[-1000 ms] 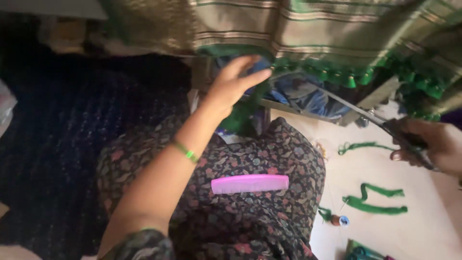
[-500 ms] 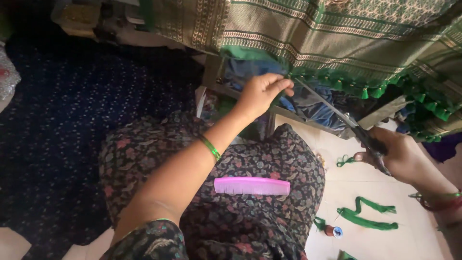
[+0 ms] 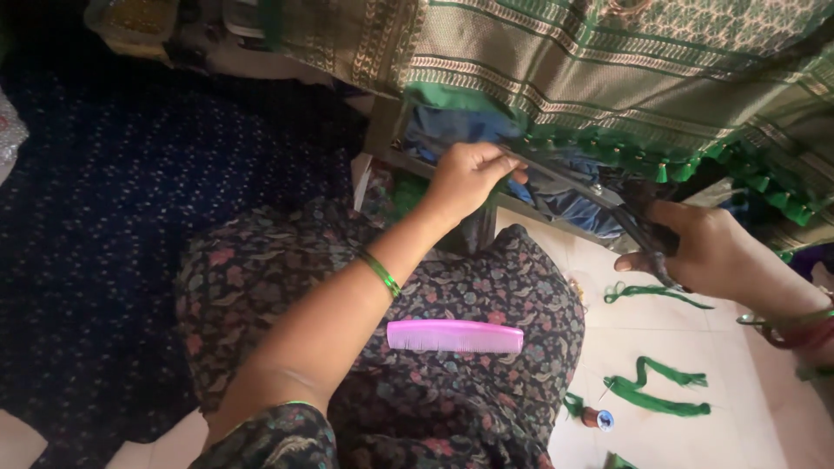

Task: Tying decorative green tassels and knots to the edge of a green and gold saree.

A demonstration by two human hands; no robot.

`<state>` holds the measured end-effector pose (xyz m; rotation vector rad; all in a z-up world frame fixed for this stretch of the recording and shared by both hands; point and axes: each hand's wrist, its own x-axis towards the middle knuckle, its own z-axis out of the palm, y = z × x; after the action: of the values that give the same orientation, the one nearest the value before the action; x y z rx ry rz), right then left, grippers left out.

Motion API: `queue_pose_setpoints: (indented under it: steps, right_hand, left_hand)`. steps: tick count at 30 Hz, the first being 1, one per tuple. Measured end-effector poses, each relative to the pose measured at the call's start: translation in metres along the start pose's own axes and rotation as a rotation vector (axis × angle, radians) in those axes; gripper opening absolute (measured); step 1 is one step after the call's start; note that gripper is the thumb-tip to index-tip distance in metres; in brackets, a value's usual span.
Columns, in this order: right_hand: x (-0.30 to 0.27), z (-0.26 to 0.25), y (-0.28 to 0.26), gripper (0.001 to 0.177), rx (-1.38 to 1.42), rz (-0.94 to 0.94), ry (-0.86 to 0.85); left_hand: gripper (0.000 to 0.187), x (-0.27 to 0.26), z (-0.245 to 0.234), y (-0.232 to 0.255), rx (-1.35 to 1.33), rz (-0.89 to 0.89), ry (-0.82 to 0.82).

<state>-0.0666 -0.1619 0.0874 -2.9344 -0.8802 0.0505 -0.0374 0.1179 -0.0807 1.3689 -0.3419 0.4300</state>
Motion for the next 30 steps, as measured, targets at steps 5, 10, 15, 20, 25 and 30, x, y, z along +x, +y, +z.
queue_pose_setpoints:
  steps: [5, 10, 15, 20, 25, 30]
  right_hand:
    - [0.000, 0.001, 0.001, 0.057, -0.067, 0.039, -0.049]
    - [-0.011, 0.021, 0.001, 0.049, -0.028, 0.082, -0.104]
    - [-0.031, 0.060, 0.005, 0.048, 0.039, 0.146, -0.306]
    - [-0.055, 0.138, 0.002, 0.033, 0.429, -0.160, -0.623]
    - [-0.048, 0.204, 0.000, 0.030, 0.426, -0.273, -0.955]
    - [0.026, 0.196, -0.060, 0.023, 0.416, -0.559, -0.377]
  left_hand:
    - [0.020, -0.003, 0.002, 0.005, 0.125, -0.015, 0.046]
    - [0.020, -0.017, -0.003, -0.008, 0.025, -0.063, 0.056]
    - [0.020, -0.072, -0.051, 0.012, 0.048, -0.313, -0.016]
    - [0.022, -0.170, -0.096, 0.018, -0.103, -0.601, -0.087]
    - [0.023, -0.241, -0.109, 0.021, -0.066, -0.801, 0.000]
    - [0.023, -0.261, -0.117, 0.018, -0.206, -0.826, 0.090]
